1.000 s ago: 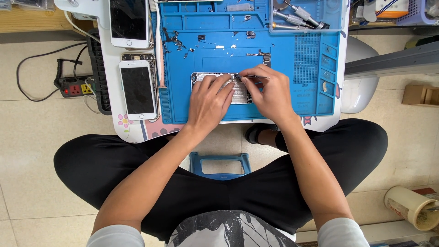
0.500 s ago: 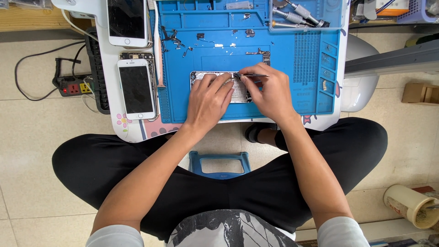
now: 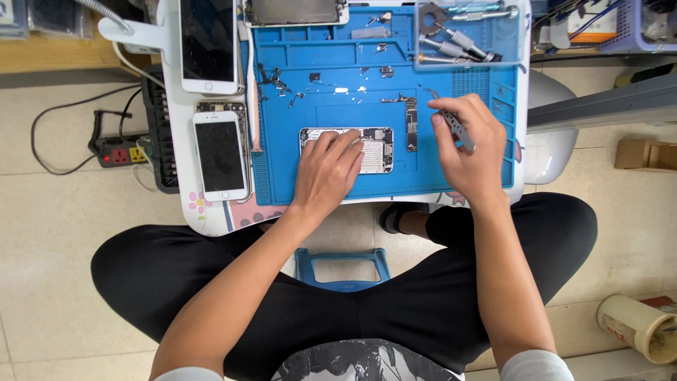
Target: The person is repairing a disassembled white smartphone on a blue work mat. They use tweezers to remove small components and a screwdriver to unscrew parts from the device's internal frame. The person also handles a battery and other small electronic parts, placing them on the mat.
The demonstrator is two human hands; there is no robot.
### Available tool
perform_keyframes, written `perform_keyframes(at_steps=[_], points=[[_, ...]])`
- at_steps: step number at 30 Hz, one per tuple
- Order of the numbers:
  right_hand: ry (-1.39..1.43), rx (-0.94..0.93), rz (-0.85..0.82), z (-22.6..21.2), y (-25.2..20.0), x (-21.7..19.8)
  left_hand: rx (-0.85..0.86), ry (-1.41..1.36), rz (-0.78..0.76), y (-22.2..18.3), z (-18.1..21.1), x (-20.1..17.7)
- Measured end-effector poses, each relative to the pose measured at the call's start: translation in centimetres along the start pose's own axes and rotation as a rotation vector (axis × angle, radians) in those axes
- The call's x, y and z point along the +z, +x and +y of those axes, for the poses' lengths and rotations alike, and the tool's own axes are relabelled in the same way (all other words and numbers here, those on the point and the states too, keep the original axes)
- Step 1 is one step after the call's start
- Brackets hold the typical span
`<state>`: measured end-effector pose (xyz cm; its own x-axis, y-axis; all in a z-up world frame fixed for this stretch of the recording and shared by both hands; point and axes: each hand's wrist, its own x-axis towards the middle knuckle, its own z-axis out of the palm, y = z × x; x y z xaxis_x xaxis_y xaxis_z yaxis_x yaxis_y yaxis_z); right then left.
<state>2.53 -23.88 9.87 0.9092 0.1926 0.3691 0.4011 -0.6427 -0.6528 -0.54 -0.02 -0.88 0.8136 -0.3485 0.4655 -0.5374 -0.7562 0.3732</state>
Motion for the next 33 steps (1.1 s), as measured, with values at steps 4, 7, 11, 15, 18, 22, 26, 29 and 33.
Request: perform_keyframes(at_steps=[4,7,11,15,18,22,26,29,33], points=[[-0.193,0.083,-0.053,0.5,-2.0,-3.2,-0.006,0.013,-0.013,-0.1,-0.1,0.2],[-0.236,0.141,-0.028,0.3,-3.9,-3.5,0.008,0.014,-0.01,0.2,-0.2,0.1],[-0.327,0.287,-0.088,-1.5,-6.7,-2.6,-0.026,0.03,-0.039,0.2,0.3,0.1],[-0.564,0.355,-0.181,-0.1,-9.0,-1.0,-0.038,0.049,-0.031,-0.5,-0.2,0.8],[-0.663,0.362,-0.228,-1.1,-8.6,-0.7,-0.039,0.065,-0.043,-0.4,0.0,0.8],[-0.752,0.343,-0.299,-1.5,-8.1,-1.0,-0.022,0.082,-0.031,0.0,0.4,-0.2],[-0.75,0.348,-0.365,-1.3,-7.0,-2.2,-0.034,0.113,-0.023,-0.2,1.0,-0.1],[-0.628,0.336,-0.252,-0.5,-5.1,-3.7,-0.046,0.121,-0.011,0.5,1.3,-0.2],[-0.634,0.254,-0.241,1.3,-2.8,-5.4,-0.11,0.135,-0.069,0.0,2.0,0.1]])
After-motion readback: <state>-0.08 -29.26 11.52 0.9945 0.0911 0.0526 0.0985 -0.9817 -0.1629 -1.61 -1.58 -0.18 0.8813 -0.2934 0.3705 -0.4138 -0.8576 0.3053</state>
